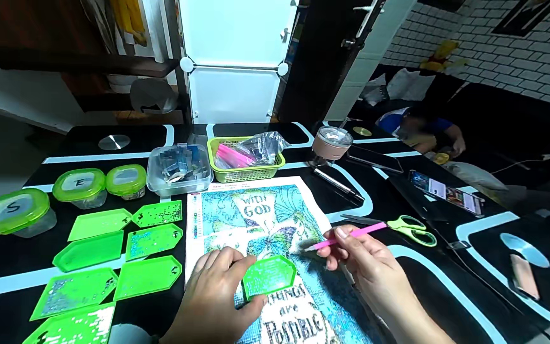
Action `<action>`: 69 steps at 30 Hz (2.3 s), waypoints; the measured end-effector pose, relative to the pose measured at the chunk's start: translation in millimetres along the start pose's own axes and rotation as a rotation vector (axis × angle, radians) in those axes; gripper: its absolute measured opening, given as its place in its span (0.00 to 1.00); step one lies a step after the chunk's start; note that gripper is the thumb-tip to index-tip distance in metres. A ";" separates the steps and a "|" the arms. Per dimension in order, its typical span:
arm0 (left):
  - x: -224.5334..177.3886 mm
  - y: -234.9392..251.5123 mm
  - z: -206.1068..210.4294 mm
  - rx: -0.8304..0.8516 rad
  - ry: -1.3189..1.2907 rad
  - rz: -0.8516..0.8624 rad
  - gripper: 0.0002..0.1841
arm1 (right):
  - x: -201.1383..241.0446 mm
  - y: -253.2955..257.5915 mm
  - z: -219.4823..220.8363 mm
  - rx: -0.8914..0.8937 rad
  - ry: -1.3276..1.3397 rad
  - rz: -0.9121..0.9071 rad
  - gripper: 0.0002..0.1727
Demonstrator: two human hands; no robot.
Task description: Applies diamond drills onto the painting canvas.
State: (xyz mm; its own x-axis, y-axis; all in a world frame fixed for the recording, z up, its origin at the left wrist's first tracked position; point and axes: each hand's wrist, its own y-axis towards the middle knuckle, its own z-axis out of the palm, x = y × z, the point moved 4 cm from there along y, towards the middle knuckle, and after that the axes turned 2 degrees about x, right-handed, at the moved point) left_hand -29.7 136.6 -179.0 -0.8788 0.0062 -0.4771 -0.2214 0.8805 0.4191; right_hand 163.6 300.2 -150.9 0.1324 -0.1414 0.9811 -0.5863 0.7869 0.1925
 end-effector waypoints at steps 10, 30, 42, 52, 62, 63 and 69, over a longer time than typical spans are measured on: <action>-5.0 -2.0 -0.9 -0.005 -0.003 -0.005 0.26 | 4.6 -5.9 -3.7 0.013 -0.069 -0.156 0.14; 3.4 -1.7 -4.8 0.004 -0.094 -0.184 0.27 | -27.2 -13.7 -37.2 -0.118 0.121 0.101 0.25; 1.0 -1.3 -3.4 0.030 -0.104 -0.127 0.27 | -27.0 -14.2 -32.6 -0.079 0.144 0.114 0.26; -18.9 -7.2 3.5 0.133 -0.073 0.014 0.28 | -9.7 -14.3 -14.3 -0.024 0.023 0.051 0.18; -19.9 -7.6 7.2 0.143 -0.013 0.039 0.27 | -15.0 -18.1 41.3 0.301 -0.455 -0.344 0.21; -19.5 -7.7 7.7 0.134 -0.010 0.044 0.26 | -15.9 -18.0 41.6 0.300 -0.447 -0.344 0.21; -17.8 -9.0 10.3 0.105 0.010 0.059 0.27 | -20.0 -19.4 44.4 0.308 -0.438 -0.337 0.21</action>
State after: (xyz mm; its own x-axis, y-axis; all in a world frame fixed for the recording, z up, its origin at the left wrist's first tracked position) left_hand -7.7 133.4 -182.2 -0.8935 0.0555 -0.4456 -0.1237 0.9236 0.3630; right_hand 136.9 261.1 -173.3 0.0486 -0.6358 0.7703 -0.7814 0.4562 0.4259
